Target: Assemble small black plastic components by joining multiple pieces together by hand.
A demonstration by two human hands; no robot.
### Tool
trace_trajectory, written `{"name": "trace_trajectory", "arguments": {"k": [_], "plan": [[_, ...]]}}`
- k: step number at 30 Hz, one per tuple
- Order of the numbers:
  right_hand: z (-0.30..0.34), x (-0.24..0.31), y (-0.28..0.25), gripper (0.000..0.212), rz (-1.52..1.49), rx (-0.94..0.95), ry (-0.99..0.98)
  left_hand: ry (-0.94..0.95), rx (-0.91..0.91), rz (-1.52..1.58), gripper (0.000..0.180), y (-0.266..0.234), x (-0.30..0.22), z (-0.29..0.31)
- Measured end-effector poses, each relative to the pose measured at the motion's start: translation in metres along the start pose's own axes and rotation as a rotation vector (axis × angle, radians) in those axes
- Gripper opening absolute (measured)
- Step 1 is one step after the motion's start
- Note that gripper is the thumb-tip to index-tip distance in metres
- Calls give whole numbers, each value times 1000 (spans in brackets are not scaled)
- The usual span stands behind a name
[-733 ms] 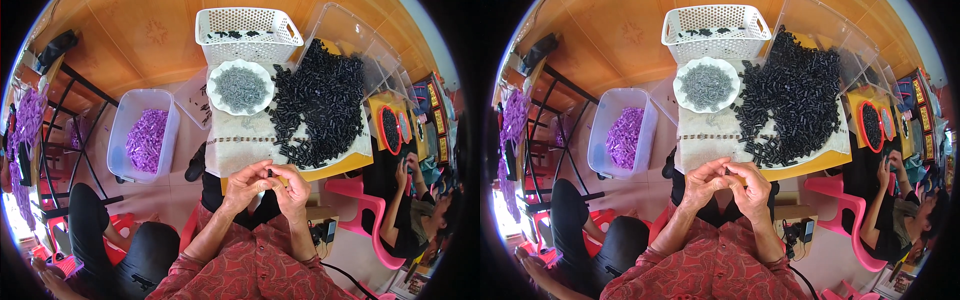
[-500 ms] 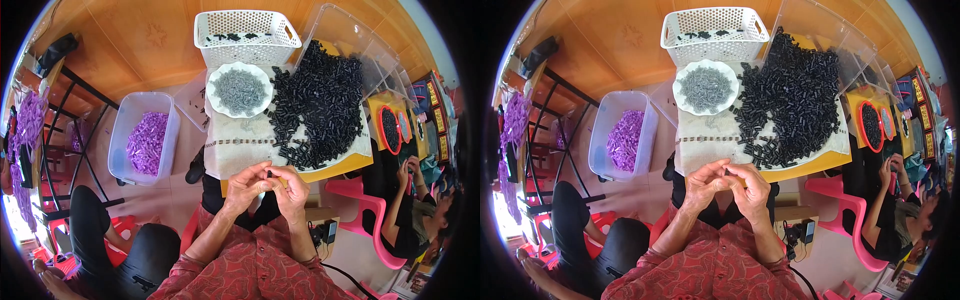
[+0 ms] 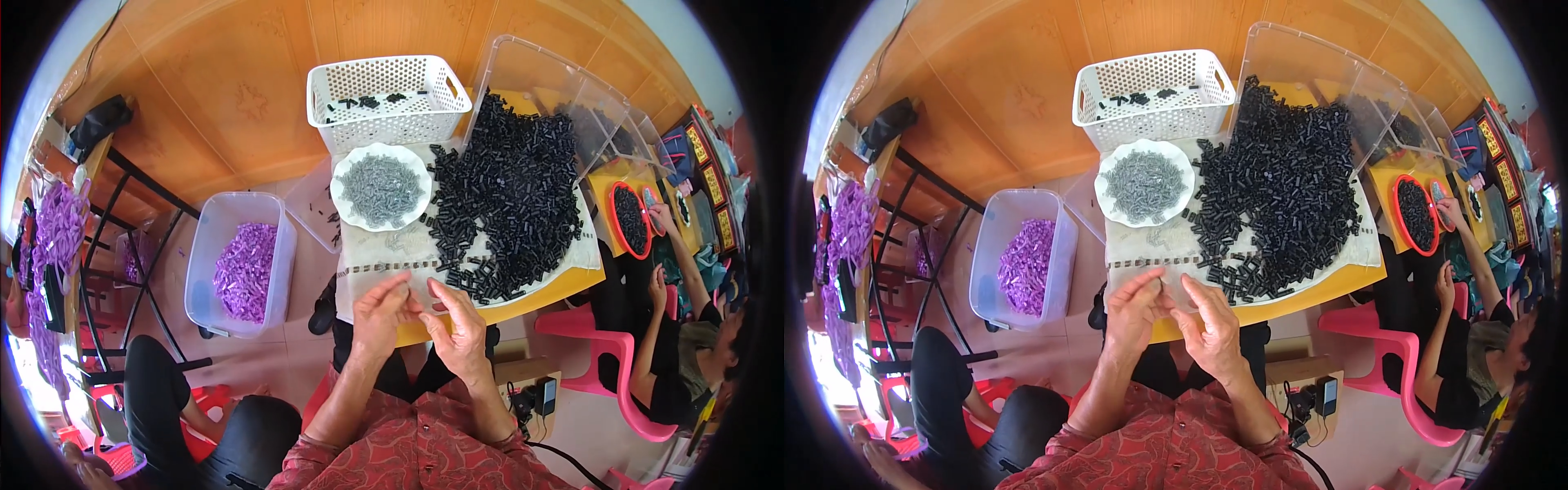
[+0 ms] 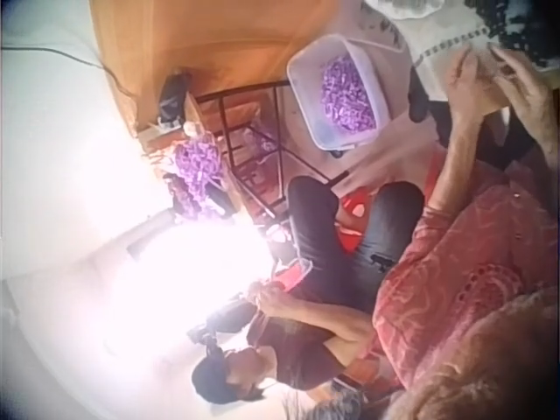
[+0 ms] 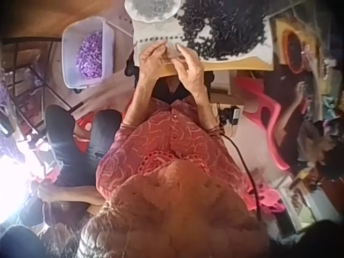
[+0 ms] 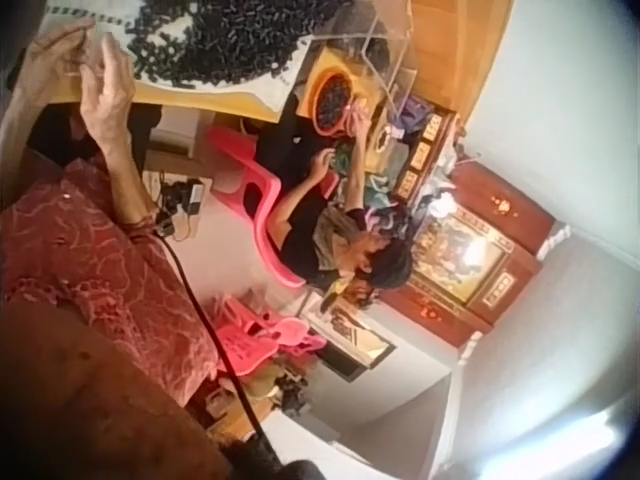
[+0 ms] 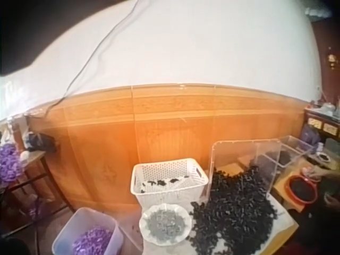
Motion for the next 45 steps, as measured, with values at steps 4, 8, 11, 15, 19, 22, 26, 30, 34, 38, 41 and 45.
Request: {"name": "trace_trajectory", "arguments": {"k": [4, 8, 11, 15, 19, 22, 26, 30, 34, 38, 41, 45], "plan": [[2, -12, -1, 41, 24, -57, 3, 140, -1, -131, 25, 25, -37, -53], [7, -18, -2, 29, 110, -8, -37, 257, 212, -285, 18, 61, -92, -142], [7, -16, 0, 22, 122, -22, -43, 396, 179, -92, 20, 105, -134, -186], [6, -21, -4, 18, 147, -46, -47, 371, 63, -114, 29, 115, -148, -206], [1, -41, -18, 17, 279, -134, -55, 321, 158, -131, 33, 97, -106, -170], [-9, -60, -29, 16, 403, -257, -25, 272, 130, -250, 26, 74, -76, -119], [-28, -76, -36, 14, 566, -337, 128, 172, 56, -404, 24, 34, -31, -75], [-47, -91, -37, 9, 749, -314, 187, 37, 40, -371, 20, 19, -1, -42], [-57, -99, -34, 12, 851, -235, 242, 0, 36, -437, 19, 3, 14, -27], [-62, -102, -33, 10, 878, -215, 249, 20, 48, -572, 15, 4, 19, -22], [-64, -104, -32, 7, 897, -179, 257, 238, 108, -877, 11, 9, 18, -26], [-61, -102, -34, 5, 840, -232, 198, 657, 225, -1283, 9, 24, 19, -38]]}}
Point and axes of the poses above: each hand's wrist, its own z-axis away from the middle knuckle, its own y-axis out of the palm, x = y × z, the point moved 1 cm from there along -z, towards the middle knuckle, and after that the axes turned 10 degrees about z, right-handed, at the moved point
